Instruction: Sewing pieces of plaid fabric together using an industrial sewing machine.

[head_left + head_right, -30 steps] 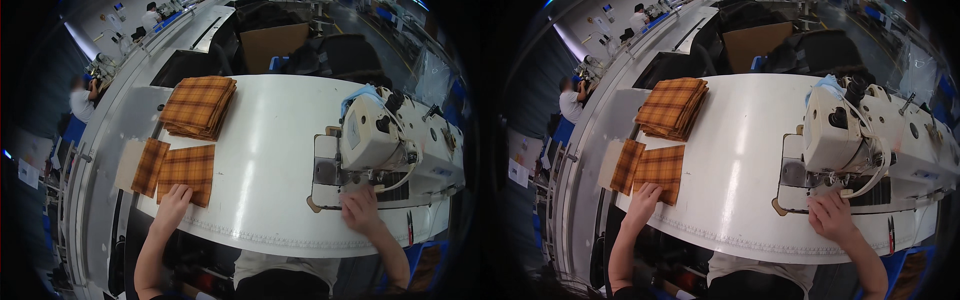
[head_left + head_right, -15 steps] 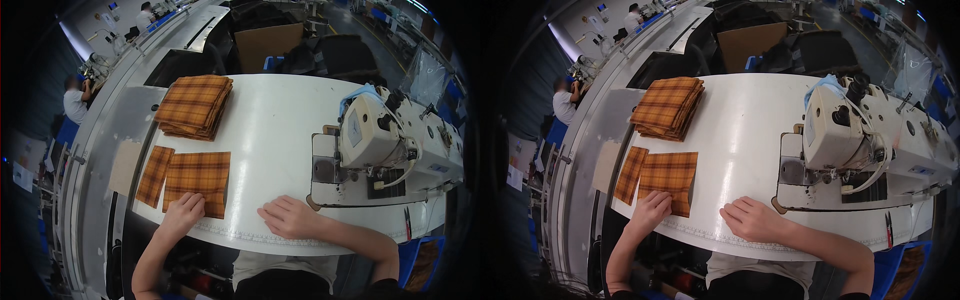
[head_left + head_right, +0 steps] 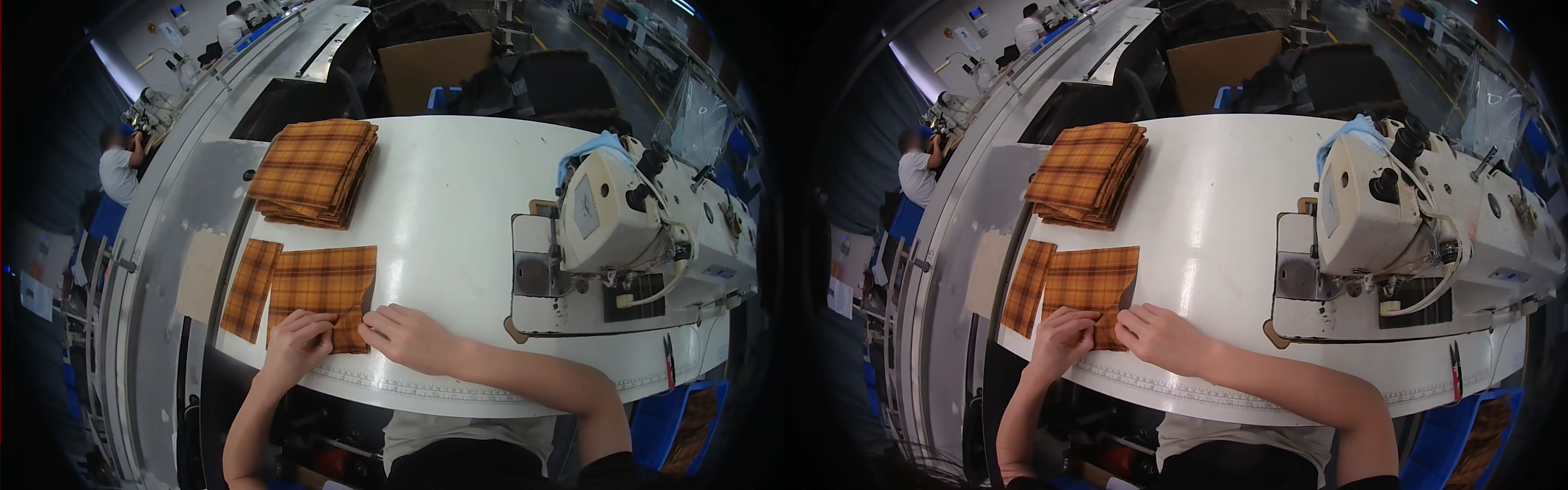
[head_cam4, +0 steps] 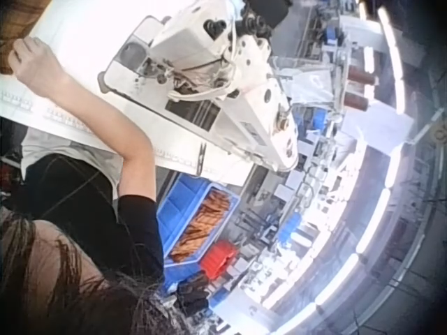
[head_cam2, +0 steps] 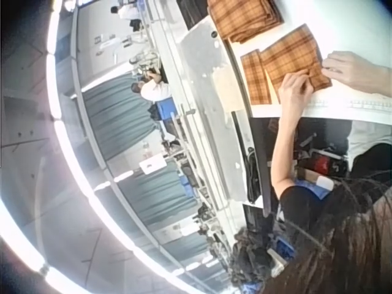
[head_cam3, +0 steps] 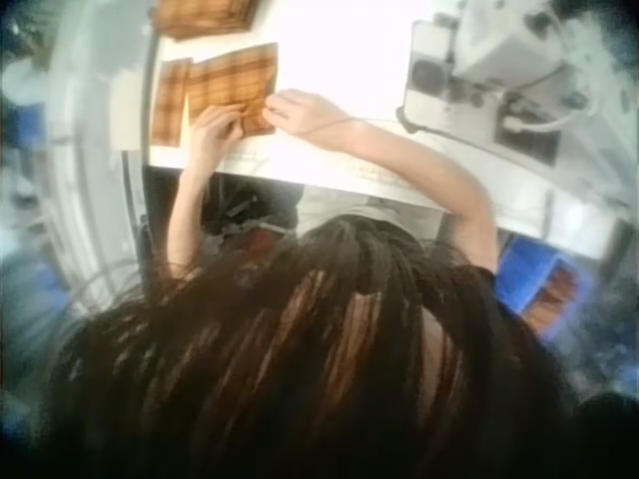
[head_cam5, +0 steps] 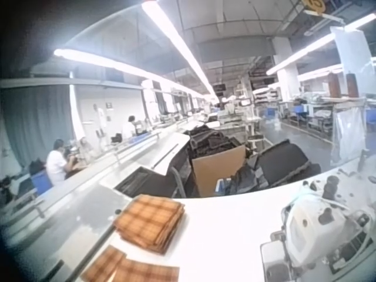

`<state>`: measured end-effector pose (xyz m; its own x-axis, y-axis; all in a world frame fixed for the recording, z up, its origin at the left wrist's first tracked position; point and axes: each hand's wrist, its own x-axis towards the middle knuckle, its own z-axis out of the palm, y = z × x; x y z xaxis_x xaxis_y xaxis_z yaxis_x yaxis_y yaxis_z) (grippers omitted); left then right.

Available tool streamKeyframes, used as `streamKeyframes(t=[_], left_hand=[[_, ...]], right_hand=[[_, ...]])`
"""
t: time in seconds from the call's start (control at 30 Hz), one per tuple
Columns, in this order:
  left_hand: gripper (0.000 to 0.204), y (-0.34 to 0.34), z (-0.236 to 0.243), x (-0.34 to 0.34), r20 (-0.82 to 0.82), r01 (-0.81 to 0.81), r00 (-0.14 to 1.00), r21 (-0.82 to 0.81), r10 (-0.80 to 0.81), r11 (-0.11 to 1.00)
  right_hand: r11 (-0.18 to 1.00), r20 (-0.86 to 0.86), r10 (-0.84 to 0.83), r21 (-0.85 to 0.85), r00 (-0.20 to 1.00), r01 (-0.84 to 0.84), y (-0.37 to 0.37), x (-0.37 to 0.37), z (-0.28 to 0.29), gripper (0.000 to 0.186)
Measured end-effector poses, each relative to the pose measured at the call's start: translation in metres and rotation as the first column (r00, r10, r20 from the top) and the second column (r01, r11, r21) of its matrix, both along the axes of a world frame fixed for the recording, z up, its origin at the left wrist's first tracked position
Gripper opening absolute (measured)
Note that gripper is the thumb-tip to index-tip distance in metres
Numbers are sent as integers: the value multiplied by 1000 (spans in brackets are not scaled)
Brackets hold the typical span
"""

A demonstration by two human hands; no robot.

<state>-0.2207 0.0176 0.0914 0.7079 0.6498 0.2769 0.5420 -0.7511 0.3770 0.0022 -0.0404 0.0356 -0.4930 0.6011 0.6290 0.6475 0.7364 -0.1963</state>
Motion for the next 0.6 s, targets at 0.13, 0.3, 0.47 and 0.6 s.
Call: streamKeyframes(t=[0.13, 0.3, 0.47, 0.6], left_hand=[[13, 0, 3, 1, 52, -52, 997, -114, 59, 992], [9, 3, -6, -10, 165, -130, 962, -428, 219, 894], [8, 22, -20, -30, 216, -160, 864, -739, 454, 655], [34, 50, -31, -60, 477, 126, 414, -874, 776, 470]], right_hand=[[1000, 29, 25, 16, 999, -26, 7, -2, 2, 10], [987, 12, 98, 128, 995, -99, 8, 0, 2, 8], [988, -5, 154, 17, 988, -154, 16, -2, 5, 8], [967, -83, 61, -241, 995, -80, 26, -18, 16, 29]])
